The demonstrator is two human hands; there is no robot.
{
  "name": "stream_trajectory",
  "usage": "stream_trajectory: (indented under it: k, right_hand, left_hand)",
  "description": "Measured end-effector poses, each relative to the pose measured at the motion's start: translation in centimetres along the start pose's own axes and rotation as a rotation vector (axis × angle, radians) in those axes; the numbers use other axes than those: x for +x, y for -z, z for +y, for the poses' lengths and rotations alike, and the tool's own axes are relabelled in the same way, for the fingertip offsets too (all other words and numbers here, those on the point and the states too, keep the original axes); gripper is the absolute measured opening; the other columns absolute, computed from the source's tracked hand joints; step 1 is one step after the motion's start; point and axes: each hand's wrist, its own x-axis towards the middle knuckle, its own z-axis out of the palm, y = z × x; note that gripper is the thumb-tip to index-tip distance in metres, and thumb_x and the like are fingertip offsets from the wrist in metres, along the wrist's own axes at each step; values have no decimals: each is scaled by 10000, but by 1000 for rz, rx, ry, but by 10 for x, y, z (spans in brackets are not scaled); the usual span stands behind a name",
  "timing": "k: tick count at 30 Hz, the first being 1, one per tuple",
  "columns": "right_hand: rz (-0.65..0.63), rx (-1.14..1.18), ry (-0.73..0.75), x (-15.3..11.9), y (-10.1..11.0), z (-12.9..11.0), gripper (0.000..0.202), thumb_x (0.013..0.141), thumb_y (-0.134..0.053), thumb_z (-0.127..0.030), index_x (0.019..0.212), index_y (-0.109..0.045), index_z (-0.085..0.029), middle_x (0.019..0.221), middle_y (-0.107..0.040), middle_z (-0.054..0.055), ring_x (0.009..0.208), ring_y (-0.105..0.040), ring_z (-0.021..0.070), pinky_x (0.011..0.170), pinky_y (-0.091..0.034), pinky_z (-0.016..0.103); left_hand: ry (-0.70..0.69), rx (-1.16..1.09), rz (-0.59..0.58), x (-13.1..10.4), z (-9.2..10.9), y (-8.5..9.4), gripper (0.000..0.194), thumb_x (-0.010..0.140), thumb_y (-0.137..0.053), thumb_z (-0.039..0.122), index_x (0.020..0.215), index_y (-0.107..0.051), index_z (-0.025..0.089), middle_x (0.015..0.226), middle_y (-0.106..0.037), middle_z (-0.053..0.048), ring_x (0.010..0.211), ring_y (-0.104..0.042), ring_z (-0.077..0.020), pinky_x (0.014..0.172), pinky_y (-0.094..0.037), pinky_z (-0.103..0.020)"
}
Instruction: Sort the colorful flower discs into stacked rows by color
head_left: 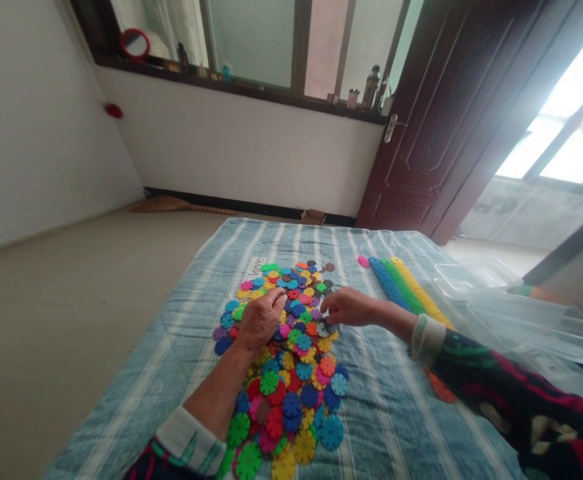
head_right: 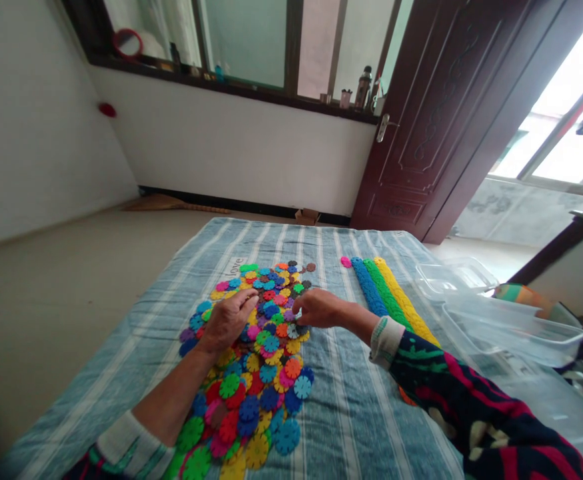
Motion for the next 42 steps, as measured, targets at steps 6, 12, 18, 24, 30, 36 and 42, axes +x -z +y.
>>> stream_trajectory:
  k: [6, 12, 18, 24, 30, 36, 42]
  right_hand:
    - [81, -195, 40, -17, -9, -8, 296, 785, -637, -166, 1070, -686, -227, 992, -705, 42, 845, -615, 160, 658, -350, 229]
    - [46, -249, 103, -32, -20, -27, 124, 864, -598, -251, 915, -709, -232, 889, -710, 34, 787, -623, 146, 599, -308, 231]
    - [-11, -283, 40, -31, -29, -30, 250, 902, -552, -358, 1130, -654, -357, 866, -726, 0, 754, -645, 159, 577, -291, 234]
    - [2, -303, 74, -30, -32, -25, 308, 889, -553, -381, 1187, -627, -349, 827, -714, 9, 713, -634, 159, 574, -284, 236]
    - [-8, -355, 45, -36, -30, -19, 167, 871, -525, -276, 916, -675, -218, 818, -717, 47, 712, -630, 152, 565, -259, 250]
    - [-1, -384, -9, -40, -22, -8, 232, 852, -515, -279, 1026, -662, -233, 787, -716, 47, 694, -641, 172, 560, -254, 260]
    - [-24, -362, -35, -35, -19, -6, 277, 830, -515, -269, 1068, -657, -256, 813, -721, 52, 758, -663, 198, 572, -283, 257]
  left_hand:
    - [6, -3, 10, 1, 1, 0, 357, 883, -409, 369, 1024, -689, 199, 968, -747, -68, 886, -693, -205, 811, -500, -278]
    - [-1, 14, 2, 1, 0, -2, 361, 893, -397, 366, 1032, -684, 197, 973, -745, -75, 891, -693, -211, 815, -499, -287]
    - [-18, 42, -7, 0, 0, -1, 345, 893, -399, 355, 1025, -682, 208, 946, -751, -73, 884, -693, -209, 799, -494, -281]
    - [-47, 23, -7, -1, 0, -1, 306, 891, -413, 344, 998, -675, 227, 884, -747, -48, 814, -685, -185, 757, -483, -265]
    - [-50, 37, -23, -1, 0, -1, 302, 905, -402, 338, 977, -667, 212, 892, -744, -55, 836, -688, -183, 768, -474, -255]
    - [-39, 48, -34, -1, 3, 0, 286, 905, -409, 330, 980, -663, 222, 885, -744, -46, 828, -688, -181, 750, -471, -251]
    - [-47, 55, -33, -1, 3, 0, 276, 901, -415, 325, 971, -663, 226, 868, -742, -40, 812, -686, -178, 740, -466, -249]
